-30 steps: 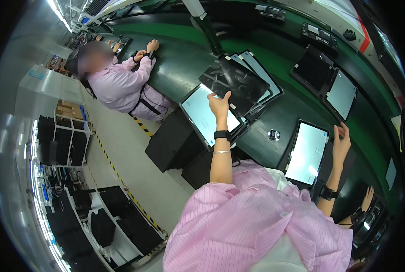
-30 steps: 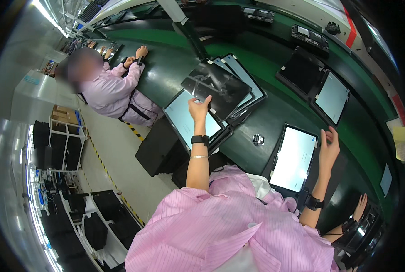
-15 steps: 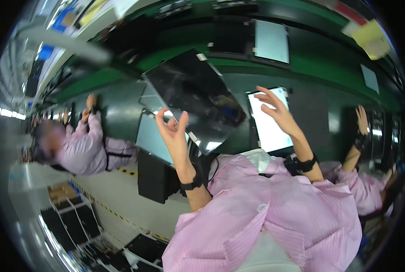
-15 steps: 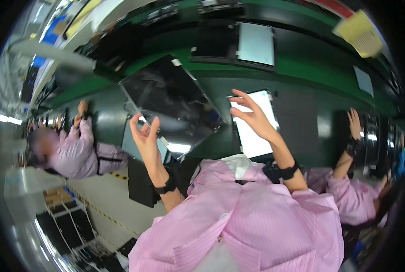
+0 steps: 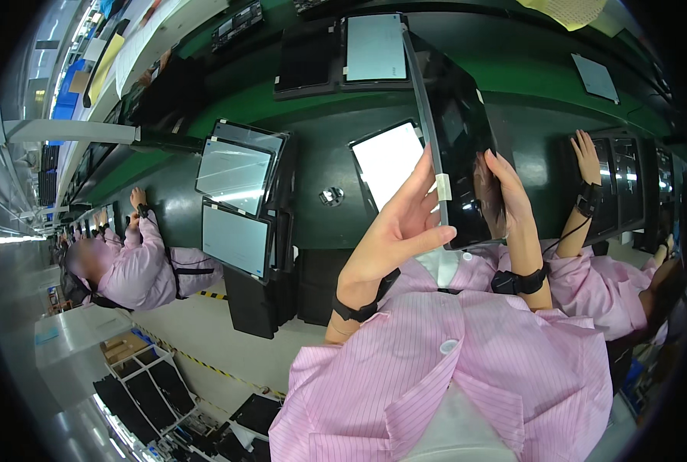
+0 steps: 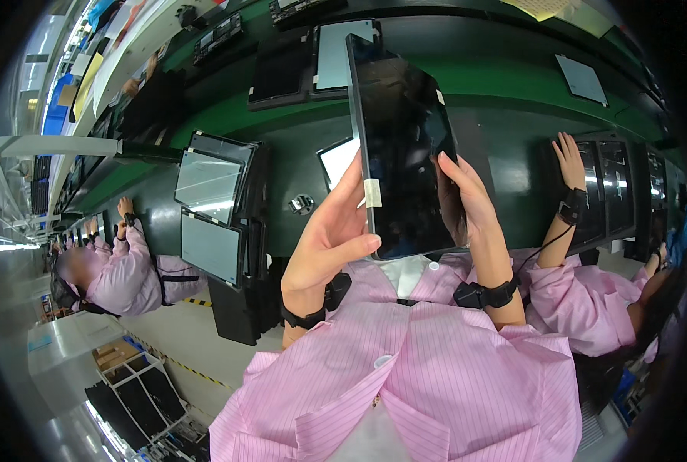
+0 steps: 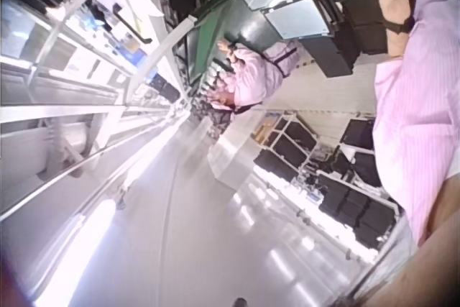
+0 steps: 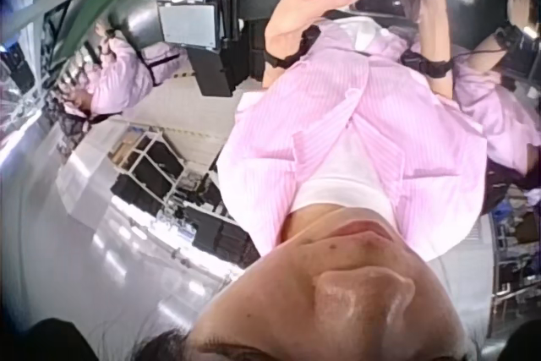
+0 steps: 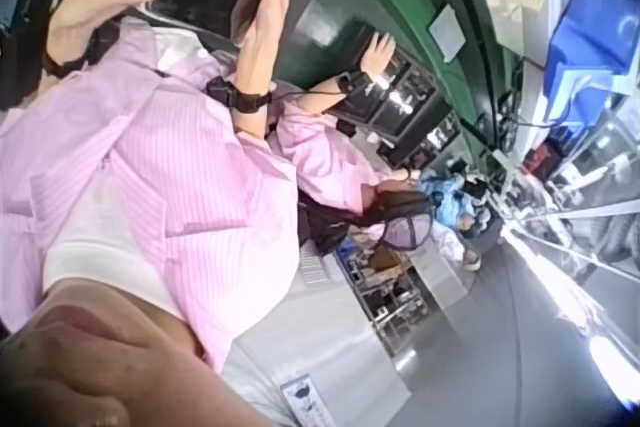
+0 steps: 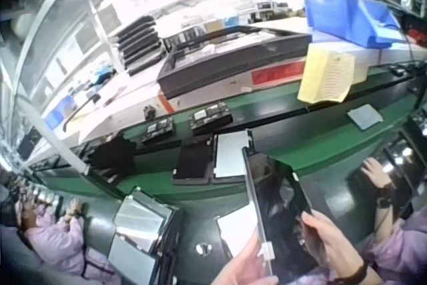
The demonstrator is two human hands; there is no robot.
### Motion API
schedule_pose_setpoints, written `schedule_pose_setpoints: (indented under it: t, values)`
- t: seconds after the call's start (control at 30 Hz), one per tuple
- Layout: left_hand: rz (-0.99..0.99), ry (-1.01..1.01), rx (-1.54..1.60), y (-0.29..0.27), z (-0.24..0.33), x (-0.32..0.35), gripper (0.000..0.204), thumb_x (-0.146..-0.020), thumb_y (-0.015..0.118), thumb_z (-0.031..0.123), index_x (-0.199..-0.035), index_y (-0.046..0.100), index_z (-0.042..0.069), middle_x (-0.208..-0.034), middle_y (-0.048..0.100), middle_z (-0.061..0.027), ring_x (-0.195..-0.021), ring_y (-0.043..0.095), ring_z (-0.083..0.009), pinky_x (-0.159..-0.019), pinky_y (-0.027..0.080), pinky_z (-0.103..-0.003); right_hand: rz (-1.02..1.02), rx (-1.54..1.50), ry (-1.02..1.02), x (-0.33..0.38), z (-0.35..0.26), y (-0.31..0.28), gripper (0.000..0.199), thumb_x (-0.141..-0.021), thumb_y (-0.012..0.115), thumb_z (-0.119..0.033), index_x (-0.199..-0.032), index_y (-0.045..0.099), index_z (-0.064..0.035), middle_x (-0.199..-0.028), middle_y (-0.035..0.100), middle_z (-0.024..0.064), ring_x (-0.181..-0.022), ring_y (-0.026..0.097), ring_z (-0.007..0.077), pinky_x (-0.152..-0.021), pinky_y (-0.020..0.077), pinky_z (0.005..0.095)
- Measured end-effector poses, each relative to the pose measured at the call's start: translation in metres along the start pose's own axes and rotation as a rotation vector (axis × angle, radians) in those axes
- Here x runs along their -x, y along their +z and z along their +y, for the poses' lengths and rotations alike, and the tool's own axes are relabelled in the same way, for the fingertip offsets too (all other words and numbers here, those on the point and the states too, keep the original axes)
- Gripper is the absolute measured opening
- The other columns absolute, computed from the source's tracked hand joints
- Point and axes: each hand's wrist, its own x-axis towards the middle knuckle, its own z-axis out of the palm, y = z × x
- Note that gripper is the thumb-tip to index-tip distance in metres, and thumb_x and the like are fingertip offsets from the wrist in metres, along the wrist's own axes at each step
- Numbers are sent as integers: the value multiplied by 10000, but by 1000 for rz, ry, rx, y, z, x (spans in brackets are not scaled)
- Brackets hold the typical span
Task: Testing and inspecting tablet computers on an electronics factory assembly line.
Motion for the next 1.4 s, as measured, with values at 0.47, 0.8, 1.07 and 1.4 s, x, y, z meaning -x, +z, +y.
schedule_pose_setpoints:
  t: [0.47, 0.8, 1.07, 1.4]
  values:
    - [18, 10, 349, 11, -12, -13, 841, -742, 526, -76, -1408, 21, 13, -1473, 79, -102, -1342, 139, -189, -1054, 179, -306, 19, 68, -78, 6, -33, 15, 249, -836, 599, -81, -1062, 532, 1, -996, 566, 21, -944, 538, 71, -882, 412, 157]
    - [65, 26, 410, -41, 36, 10, 907, -686, 571, -56, -1400, 14, -15, -1464, 101, -136, -1354, 115, -209, -1081, 113, -327, -33, 135, -201, -1, 11, 74, 225, -846, 596, -108, -1044, 541, -17, -970, 577, 5, -911, 538, 53, -821, 406, 170]
    - [18, 308, -377, -65, 57, 51, 749, -732, 662, 124, -1323, 265, -110, -1401, 252, -238, -1327, 217, -304, -1058, 162, -363, -40, 200, -150, 8, 32, 103, 249, -854, 585, -110, -1069, 524, 0, -996, 572, 11, -945, 525, 56, -882, 383, 177]
    - [35, 371, -658, -75, 66, 70, 778, -603, 759, 83, -1257, 387, -116, -1332, 375, -243, -1280, 319, -324, -1031, 234, -346, -124, 285, -135, 11, 40, 113, 259, -865, 570, -123, -1077, 518, 16, -1017, 567, 29, -955, 519, 65, -879, 373, 178]
